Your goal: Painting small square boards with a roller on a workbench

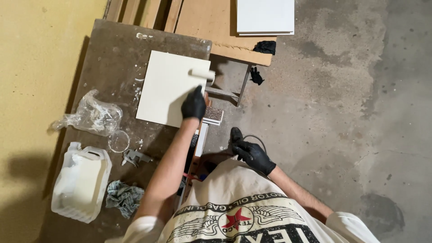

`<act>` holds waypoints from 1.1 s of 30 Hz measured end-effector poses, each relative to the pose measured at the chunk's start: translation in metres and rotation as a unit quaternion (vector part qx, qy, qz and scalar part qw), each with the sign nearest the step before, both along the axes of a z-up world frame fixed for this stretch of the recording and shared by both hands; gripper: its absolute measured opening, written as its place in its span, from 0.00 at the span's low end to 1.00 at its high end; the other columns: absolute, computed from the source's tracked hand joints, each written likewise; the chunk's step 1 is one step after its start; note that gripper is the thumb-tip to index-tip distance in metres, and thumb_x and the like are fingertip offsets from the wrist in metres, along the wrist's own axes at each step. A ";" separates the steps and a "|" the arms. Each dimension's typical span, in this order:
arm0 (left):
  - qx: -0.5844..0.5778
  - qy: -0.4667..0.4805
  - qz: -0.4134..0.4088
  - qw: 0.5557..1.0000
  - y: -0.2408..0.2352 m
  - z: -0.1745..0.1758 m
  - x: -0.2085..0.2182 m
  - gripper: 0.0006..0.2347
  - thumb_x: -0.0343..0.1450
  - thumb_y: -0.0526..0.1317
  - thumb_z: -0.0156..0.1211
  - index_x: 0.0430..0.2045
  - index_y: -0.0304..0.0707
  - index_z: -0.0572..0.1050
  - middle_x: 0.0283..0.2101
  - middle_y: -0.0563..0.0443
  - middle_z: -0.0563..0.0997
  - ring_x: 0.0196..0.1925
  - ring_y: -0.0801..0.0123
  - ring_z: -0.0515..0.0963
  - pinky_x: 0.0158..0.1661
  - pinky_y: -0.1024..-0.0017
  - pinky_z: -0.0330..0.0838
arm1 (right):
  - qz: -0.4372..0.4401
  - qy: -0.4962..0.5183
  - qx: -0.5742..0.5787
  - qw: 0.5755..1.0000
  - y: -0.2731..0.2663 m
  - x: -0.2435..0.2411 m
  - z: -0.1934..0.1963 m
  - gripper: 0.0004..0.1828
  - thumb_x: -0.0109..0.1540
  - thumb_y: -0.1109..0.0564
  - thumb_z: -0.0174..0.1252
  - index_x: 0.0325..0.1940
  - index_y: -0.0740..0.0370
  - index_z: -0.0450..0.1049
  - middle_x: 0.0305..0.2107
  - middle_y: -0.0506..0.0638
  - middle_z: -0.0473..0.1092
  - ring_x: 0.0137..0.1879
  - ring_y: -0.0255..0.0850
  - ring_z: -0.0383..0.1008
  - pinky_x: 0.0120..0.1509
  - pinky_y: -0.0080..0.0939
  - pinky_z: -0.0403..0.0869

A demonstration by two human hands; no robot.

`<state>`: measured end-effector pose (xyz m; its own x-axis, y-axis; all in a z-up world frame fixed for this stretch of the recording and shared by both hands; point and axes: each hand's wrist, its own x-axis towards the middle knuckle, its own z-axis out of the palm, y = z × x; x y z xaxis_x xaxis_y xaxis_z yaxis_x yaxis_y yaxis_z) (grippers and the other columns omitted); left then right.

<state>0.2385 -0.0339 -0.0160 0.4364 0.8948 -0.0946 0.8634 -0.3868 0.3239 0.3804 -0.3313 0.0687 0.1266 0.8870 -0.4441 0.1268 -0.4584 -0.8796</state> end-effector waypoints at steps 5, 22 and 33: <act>0.181 -0.052 -0.028 0.982 -0.118 0.029 -0.110 0.15 0.75 0.43 0.53 0.57 0.52 0.76 0.25 0.38 0.80 0.33 0.45 0.85 0.29 0.53 0.80 | 0.072 -0.021 0.053 0.996 0.028 -0.028 0.070 0.15 0.68 0.51 0.56 0.40 0.66 0.78 0.21 0.58 0.78 0.29 0.49 0.79 0.38 0.44 0.77; -0.029 -0.390 -0.005 0.921 -0.198 0.072 -0.167 0.18 0.68 0.37 0.66 0.52 0.30 0.77 0.39 0.36 0.85 0.45 0.45 0.84 0.45 0.54 0.79 | 0.074 -0.226 0.044 0.970 0.067 -0.042 0.087 0.24 0.71 0.43 0.50 0.67 0.56 0.66 0.48 0.64 0.76 0.58 0.60 0.74 0.64 0.59 0.72; 0.275 -0.038 0.087 0.957 -0.086 -0.081 -0.245 0.12 0.73 0.60 0.58 0.24 0.64 0.76 0.23 0.62 0.79 0.31 0.60 0.84 0.46 0.50 0.76 | 0.220 -0.270 0.403 0.846 0.119 0.011 0.031 0.16 0.68 0.61 0.52 0.60 0.65 0.75 0.36 0.59 0.79 0.44 0.54 0.80 0.50 0.53 0.79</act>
